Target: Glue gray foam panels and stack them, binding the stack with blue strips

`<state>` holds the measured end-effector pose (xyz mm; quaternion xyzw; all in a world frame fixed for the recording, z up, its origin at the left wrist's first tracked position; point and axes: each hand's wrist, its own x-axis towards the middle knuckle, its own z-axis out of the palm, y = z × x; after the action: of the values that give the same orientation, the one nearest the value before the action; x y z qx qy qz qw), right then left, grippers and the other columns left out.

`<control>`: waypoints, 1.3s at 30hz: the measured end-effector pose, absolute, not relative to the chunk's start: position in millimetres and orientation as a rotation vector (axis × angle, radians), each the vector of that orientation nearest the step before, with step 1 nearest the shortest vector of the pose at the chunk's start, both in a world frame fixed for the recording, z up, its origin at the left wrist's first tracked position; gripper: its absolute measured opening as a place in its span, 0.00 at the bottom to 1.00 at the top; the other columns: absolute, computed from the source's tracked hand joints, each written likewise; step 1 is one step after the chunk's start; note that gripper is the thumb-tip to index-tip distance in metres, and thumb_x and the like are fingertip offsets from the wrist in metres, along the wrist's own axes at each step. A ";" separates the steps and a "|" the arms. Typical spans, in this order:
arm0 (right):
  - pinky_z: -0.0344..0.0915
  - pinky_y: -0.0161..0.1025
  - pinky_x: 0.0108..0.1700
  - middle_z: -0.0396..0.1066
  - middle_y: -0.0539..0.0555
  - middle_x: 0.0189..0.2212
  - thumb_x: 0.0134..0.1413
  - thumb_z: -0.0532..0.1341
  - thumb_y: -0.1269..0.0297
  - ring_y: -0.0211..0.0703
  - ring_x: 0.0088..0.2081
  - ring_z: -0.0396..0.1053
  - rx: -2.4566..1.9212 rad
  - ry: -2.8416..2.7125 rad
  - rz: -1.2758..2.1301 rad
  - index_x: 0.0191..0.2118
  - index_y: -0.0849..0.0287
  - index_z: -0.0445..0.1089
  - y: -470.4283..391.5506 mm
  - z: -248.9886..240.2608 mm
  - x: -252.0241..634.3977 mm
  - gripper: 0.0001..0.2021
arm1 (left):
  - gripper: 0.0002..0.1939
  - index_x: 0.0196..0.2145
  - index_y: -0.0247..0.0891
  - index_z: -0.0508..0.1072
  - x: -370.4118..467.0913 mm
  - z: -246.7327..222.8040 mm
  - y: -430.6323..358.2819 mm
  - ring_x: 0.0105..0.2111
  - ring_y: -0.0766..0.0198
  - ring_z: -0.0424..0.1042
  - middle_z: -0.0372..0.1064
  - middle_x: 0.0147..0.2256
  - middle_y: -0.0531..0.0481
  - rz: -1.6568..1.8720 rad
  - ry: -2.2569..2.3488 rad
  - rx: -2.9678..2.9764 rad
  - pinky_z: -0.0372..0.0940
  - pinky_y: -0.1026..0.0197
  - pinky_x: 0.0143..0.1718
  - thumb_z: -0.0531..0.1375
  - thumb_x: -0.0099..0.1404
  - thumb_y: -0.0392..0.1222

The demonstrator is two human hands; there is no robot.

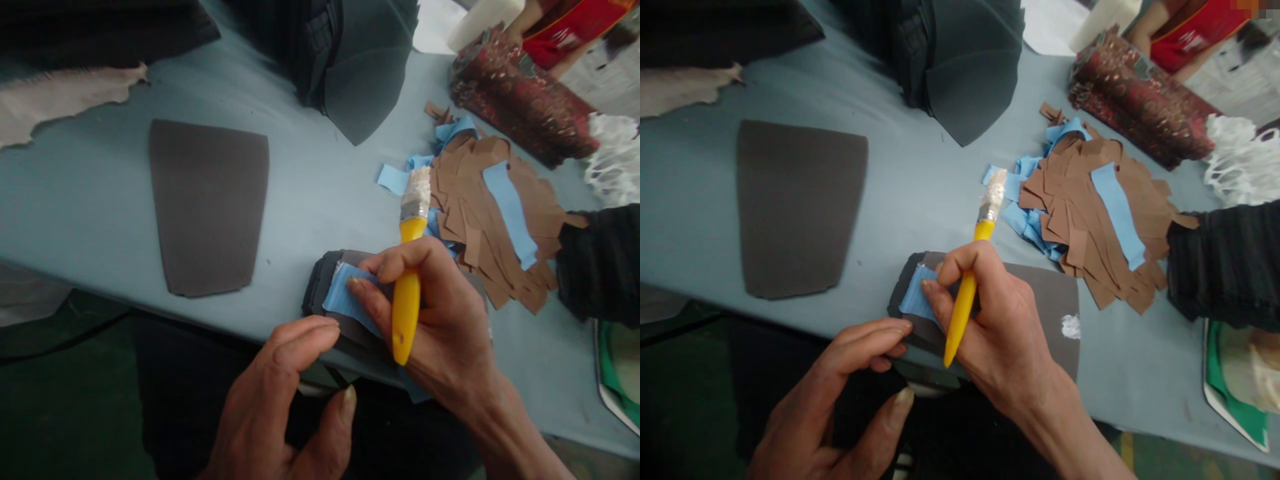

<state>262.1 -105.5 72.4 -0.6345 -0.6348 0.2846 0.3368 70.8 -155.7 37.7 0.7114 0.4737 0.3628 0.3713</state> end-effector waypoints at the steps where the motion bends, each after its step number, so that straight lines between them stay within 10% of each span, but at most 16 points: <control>1: 0.58 0.35 0.25 0.71 0.49 0.32 0.65 0.66 0.65 0.40 0.35 0.73 -1.664 -1.652 0.751 0.39 0.51 0.63 -104.6 72.9 263.0 0.10 | 0.19 0.61 0.45 0.66 70.4 38.0 -155.0 0.43 0.63 0.81 0.77 0.53 0.47 0.937 1.211 1.824 0.78 0.61 0.51 0.60 0.74 0.39; 29: 0.63 0.38 0.31 0.72 0.50 0.38 0.65 0.68 0.62 0.41 0.37 0.72 -1.703 -1.728 0.814 0.41 0.52 0.65 -98.6 77.5 271.1 0.10 | 0.18 0.58 0.46 0.71 72.3 37.4 -148.6 0.49 0.58 0.82 0.79 0.51 0.47 0.953 1.248 1.820 0.77 0.57 0.56 0.62 0.72 0.37; 39: 0.62 0.35 0.30 0.68 0.46 0.34 0.65 0.67 0.66 0.36 0.31 0.66 -1.662 -1.794 0.800 0.40 0.52 0.64 -95.9 80.0 270.2 0.10 | 0.13 0.53 0.43 0.73 69.9 37.0 -149.1 0.45 0.69 0.79 0.77 0.46 0.53 1.068 1.218 1.846 0.73 0.69 0.52 0.61 0.73 0.35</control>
<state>270.2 -95.9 80.0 -0.6200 -0.6693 0.2985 0.2803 69.9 -149.1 37.0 0.7079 0.4672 0.4094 0.3361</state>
